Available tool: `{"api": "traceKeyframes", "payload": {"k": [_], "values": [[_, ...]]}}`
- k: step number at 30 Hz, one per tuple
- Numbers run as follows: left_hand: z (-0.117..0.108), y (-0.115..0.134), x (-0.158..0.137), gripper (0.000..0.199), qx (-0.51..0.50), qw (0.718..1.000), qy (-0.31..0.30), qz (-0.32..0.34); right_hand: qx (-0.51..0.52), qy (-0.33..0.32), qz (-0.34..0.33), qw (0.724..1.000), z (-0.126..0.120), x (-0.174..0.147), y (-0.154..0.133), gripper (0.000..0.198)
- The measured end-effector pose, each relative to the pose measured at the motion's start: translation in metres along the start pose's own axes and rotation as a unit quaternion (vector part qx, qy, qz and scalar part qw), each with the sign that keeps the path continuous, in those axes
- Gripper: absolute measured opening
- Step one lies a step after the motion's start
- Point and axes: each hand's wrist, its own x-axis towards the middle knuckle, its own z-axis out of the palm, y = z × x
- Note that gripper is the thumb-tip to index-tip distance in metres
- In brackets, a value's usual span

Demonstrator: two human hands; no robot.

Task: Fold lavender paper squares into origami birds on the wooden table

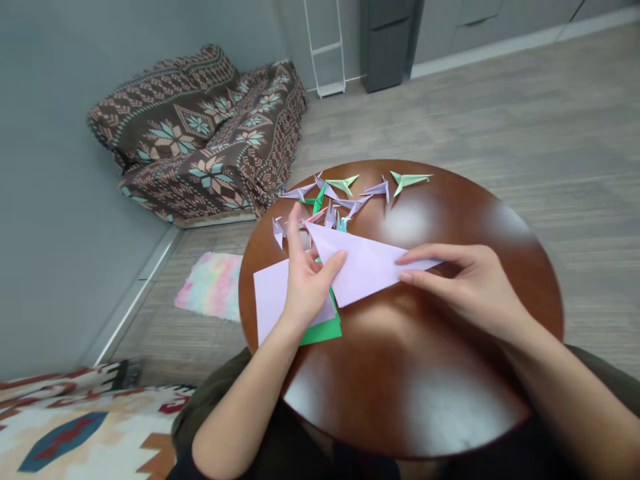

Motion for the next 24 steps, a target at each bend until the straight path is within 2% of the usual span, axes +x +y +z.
{"api": "traceKeyframes", "payload": {"k": [2,4,6,10,14,17,20,24], "values": [[-0.004,0.002,-0.001,0.059,0.039,0.997,-0.06,0.032,0.006,0.005,0.009,1.0,0.0,0.001,0.0,0.02],[-0.008,0.002,-0.002,0.041,0.046,0.991,-0.121,0.029,0.014,0.005,0.013,1.0,-0.001,0.001,0.0,0.028],[-0.01,0.002,-0.003,0.049,0.007,0.987,-0.161,0.013,0.023,0.002,0.018,1.0,0.0,0.002,-0.001,0.032],[-0.009,0.005,-0.005,0.086,-0.064,0.981,-0.182,-0.029,0.036,0.007,0.036,0.999,-0.001,0.003,0.0,0.03],[-0.007,0.012,-0.008,0.101,-0.066,0.969,-0.215,-0.099,0.026,0.019,0.052,0.998,-0.002,0.003,0.002,0.03],[-0.006,0.013,-0.009,0.101,-0.056,0.967,-0.218,-0.115,0.025,0.019,0.062,0.998,-0.002,0.004,0.003,0.028],[-0.004,0.012,-0.008,0.095,-0.016,0.977,-0.186,-0.101,0.027,0.01,0.06,0.998,-0.002,0.005,0.003,0.026],[-0.002,0.01,-0.007,0.093,0.015,0.982,-0.161,-0.099,0.041,-0.008,0.056,0.998,-0.001,0.005,0.004,0.033]]}}
